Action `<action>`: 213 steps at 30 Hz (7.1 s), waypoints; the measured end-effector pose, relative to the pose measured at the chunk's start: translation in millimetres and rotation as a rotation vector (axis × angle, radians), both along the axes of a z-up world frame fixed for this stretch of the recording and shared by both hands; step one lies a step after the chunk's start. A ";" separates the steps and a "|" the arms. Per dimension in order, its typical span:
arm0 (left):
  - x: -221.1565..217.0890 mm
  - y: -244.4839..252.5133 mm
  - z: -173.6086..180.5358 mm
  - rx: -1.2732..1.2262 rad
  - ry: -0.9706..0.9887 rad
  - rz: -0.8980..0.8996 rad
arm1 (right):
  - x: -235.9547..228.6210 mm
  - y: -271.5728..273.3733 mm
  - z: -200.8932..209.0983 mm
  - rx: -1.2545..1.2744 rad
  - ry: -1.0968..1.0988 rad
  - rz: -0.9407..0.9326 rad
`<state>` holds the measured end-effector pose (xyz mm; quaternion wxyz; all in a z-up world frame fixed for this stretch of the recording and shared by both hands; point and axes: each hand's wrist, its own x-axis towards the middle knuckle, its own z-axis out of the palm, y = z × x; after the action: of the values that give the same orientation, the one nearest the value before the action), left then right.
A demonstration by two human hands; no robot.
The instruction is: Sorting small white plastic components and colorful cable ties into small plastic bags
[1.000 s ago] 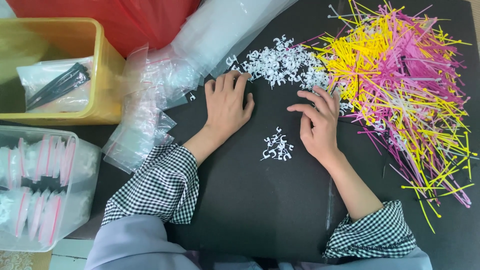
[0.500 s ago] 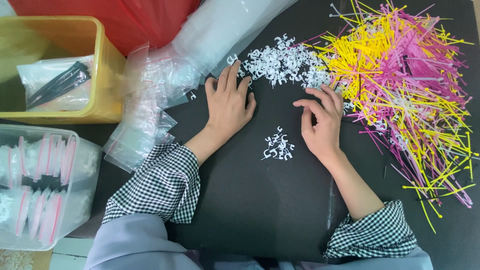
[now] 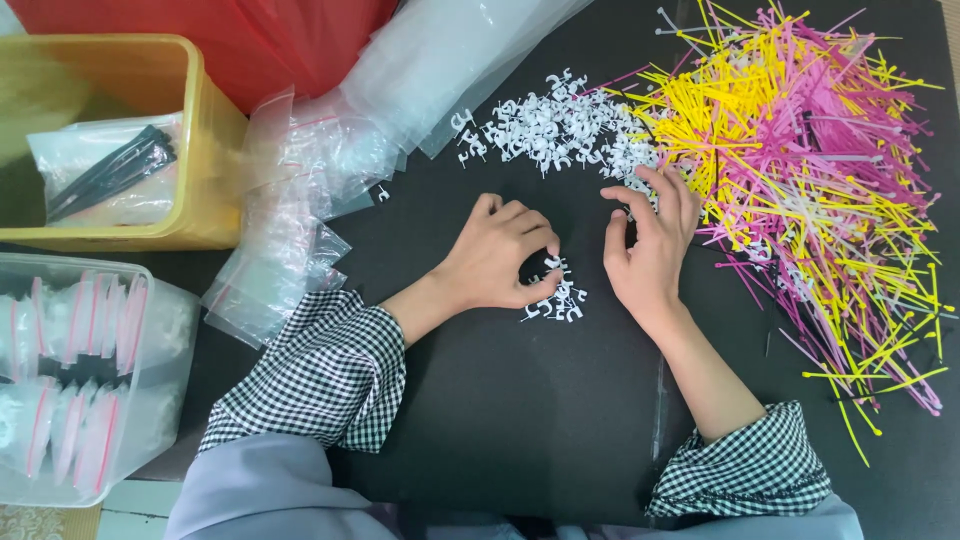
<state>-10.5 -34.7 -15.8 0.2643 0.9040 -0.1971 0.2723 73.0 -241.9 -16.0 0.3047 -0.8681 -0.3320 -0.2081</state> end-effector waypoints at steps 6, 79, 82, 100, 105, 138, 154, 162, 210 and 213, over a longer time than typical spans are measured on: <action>-5.8 5.2 17.1 -0.089 0.037 -0.104 | -4.6 2.1 6.5 0.073 0.064 0.126; -227.1 142.6 4.4 0.144 -0.023 0.757 | -145.0 219.3 -2.0 -0.091 -0.119 0.677; -224.7 143.4 11.4 0.060 -0.169 0.699 | -142.8 218.8 4.2 0.082 -0.171 0.704; -143.1 37.1 62.9 -0.966 0.584 -0.075 | -112.4 57.5 -3.3 0.243 -0.217 0.469; -96.8 15.1 68.3 -1.248 0.995 -0.482 | -96.2 19.7 15.6 0.240 -0.165 0.272; -65.9 11.3 61.7 -1.570 1.175 -0.647 | -95.2 23.1 12.3 0.456 0.177 0.309; -58.8 15.8 31.0 -1.411 1.168 -0.745 | -92.1 24.1 6.0 0.408 0.010 0.297; -57.1 18.1 36.7 -1.296 1.157 -0.737 | -95.0 25.3 8.2 0.365 0.006 0.351; -58.2 14.3 22.3 -1.205 1.038 -0.511 | -71.6 -2.3 55.5 0.427 0.623 0.317; -57.6 13.8 18.2 -1.127 0.997 -0.543 | -82.0 7.2 64.8 0.347 0.520 0.430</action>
<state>-68.1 -21.0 2.4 0.7955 0.5699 -0.1017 -0.1792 -9.0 -234.7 48.9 0.5580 -0.7380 -0.3779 0.0347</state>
